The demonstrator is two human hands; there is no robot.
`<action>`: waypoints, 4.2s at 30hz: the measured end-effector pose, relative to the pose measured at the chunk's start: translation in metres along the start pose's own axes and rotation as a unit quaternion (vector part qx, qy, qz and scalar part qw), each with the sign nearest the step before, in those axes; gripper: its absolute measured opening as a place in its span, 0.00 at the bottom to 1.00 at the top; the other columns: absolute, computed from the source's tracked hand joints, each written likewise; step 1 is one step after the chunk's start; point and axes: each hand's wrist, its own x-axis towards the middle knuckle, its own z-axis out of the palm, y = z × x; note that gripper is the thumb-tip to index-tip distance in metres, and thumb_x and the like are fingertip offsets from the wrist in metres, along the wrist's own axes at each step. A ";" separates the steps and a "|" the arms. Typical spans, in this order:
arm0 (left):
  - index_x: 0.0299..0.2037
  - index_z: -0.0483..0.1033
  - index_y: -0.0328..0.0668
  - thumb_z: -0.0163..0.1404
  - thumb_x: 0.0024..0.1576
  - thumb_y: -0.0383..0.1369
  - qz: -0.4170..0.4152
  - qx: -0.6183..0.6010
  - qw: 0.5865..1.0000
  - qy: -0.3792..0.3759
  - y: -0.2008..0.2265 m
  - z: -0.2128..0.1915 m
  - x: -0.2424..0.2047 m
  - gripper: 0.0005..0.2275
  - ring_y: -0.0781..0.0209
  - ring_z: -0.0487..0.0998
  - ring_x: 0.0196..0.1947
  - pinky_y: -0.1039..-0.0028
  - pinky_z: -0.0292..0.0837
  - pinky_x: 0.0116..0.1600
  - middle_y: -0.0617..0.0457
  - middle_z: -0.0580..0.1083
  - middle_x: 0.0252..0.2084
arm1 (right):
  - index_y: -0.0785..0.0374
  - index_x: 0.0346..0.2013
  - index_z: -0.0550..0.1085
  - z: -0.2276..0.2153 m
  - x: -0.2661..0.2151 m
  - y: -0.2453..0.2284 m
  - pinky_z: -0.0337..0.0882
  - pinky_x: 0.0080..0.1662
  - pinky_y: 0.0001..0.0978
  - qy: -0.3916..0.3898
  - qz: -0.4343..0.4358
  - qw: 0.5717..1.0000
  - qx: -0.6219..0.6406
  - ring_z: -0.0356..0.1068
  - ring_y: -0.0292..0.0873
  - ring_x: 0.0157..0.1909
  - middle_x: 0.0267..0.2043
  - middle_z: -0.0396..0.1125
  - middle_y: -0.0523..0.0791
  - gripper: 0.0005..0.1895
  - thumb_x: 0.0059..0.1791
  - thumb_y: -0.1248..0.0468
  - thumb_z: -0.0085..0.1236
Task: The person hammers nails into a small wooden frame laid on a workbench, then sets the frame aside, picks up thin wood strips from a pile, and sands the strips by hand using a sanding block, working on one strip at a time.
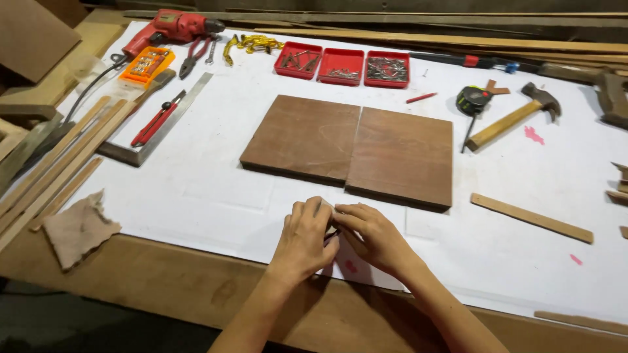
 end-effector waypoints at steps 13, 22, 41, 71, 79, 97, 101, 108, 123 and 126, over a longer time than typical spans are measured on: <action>0.47 0.72 0.35 0.59 0.49 0.29 0.245 -0.088 0.965 0.010 0.130 0.110 0.107 0.17 0.38 0.69 0.58 0.52 0.70 0.56 0.37 0.68 0.62 | 0.63 0.53 0.76 -0.136 -0.101 0.055 0.73 0.59 0.39 0.136 0.219 0.959 -0.121 0.72 0.51 0.59 0.58 0.72 0.49 0.19 0.47 0.71 0.59; 0.46 0.73 0.33 0.60 0.50 0.31 0.281 -0.106 0.951 -0.068 0.189 0.160 0.148 0.16 0.38 0.68 0.56 0.51 0.70 0.53 0.36 0.66 0.62 | 0.60 0.58 0.74 -0.188 -0.141 0.094 0.72 0.59 0.41 0.174 0.308 0.917 -0.184 0.70 0.51 0.61 0.58 0.72 0.50 0.27 0.44 0.77 0.51; 0.48 0.76 0.34 0.53 0.57 0.27 0.374 -0.119 0.917 -0.064 0.255 0.248 0.179 0.10 0.31 0.67 0.58 0.50 0.67 0.53 0.41 0.71 0.57 | 0.47 0.75 0.50 -0.218 -0.186 0.139 0.78 0.52 0.38 0.247 0.567 0.777 -0.118 0.74 0.46 0.48 0.45 0.70 0.47 0.52 0.41 0.74 0.63; 0.49 0.77 0.36 0.50 0.54 0.21 0.318 0.036 0.947 -0.037 0.232 0.262 0.236 0.14 0.34 0.67 0.58 0.52 0.68 0.49 0.43 0.70 0.61 | 0.50 0.73 0.55 -0.231 -0.197 0.149 0.79 0.51 0.33 0.286 0.586 0.756 -0.048 0.78 0.39 0.45 0.42 0.77 0.44 0.49 0.41 0.64 0.69; 0.45 0.77 0.34 0.51 0.59 0.29 0.299 -0.085 0.943 -0.122 0.264 0.236 0.211 0.08 0.33 0.65 0.59 0.47 0.64 0.55 0.38 0.69 0.58 | 0.44 0.72 0.58 -0.228 -0.202 0.157 0.77 0.53 0.34 0.294 0.576 0.762 -0.039 0.77 0.39 0.48 0.44 0.78 0.42 0.45 0.43 0.63 0.67; 0.49 0.77 0.32 0.48 0.60 0.22 0.267 -0.028 0.960 -0.084 0.248 0.242 0.211 0.09 0.37 0.67 0.57 0.51 0.67 0.54 0.36 0.69 0.58 | 0.49 0.72 0.59 -0.229 -0.215 0.156 0.76 0.58 0.35 0.269 0.515 0.811 -0.072 0.74 0.39 0.54 0.51 0.73 0.43 0.42 0.45 0.71 0.60; 0.47 0.77 0.31 0.52 0.55 0.23 0.328 -0.057 0.941 -0.064 0.272 0.250 0.178 0.11 0.35 0.65 0.59 0.50 0.66 0.55 0.36 0.68 0.61 | 0.46 0.76 0.48 -0.234 -0.208 0.150 0.76 0.54 0.38 0.264 0.581 0.770 -0.027 0.76 0.43 0.48 0.49 0.74 0.42 0.49 0.45 0.71 0.58; 0.49 0.78 0.33 0.51 0.49 0.21 0.272 0.025 0.961 -0.033 0.239 0.263 0.205 0.16 0.33 0.65 0.57 0.50 0.67 0.50 0.38 0.69 0.61 | 0.44 0.75 0.48 -0.243 -0.203 0.142 0.73 0.62 0.38 0.245 0.583 0.774 0.005 0.74 0.42 0.57 0.52 0.74 0.42 0.47 0.45 0.71 0.58; 0.50 0.77 0.32 0.53 0.49 0.24 0.312 -0.025 0.950 -0.014 0.277 0.262 0.164 0.16 0.33 0.66 0.60 0.49 0.64 0.52 0.38 0.70 0.60 | 0.52 0.74 0.48 -0.243 -0.212 0.150 0.75 0.59 0.37 0.259 0.546 0.797 -0.011 0.75 0.44 0.52 0.47 0.75 0.45 0.50 0.43 0.70 0.63; 0.50 0.77 0.33 0.53 0.50 0.24 0.279 0.024 0.960 -0.013 0.260 0.264 0.178 0.16 0.34 0.67 0.59 0.51 0.65 0.49 0.38 0.70 0.60 | 0.50 0.74 0.50 -0.246 -0.208 0.146 0.76 0.58 0.36 0.251 0.559 0.790 0.010 0.76 0.42 0.53 0.48 0.75 0.44 0.47 0.44 0.69 0.62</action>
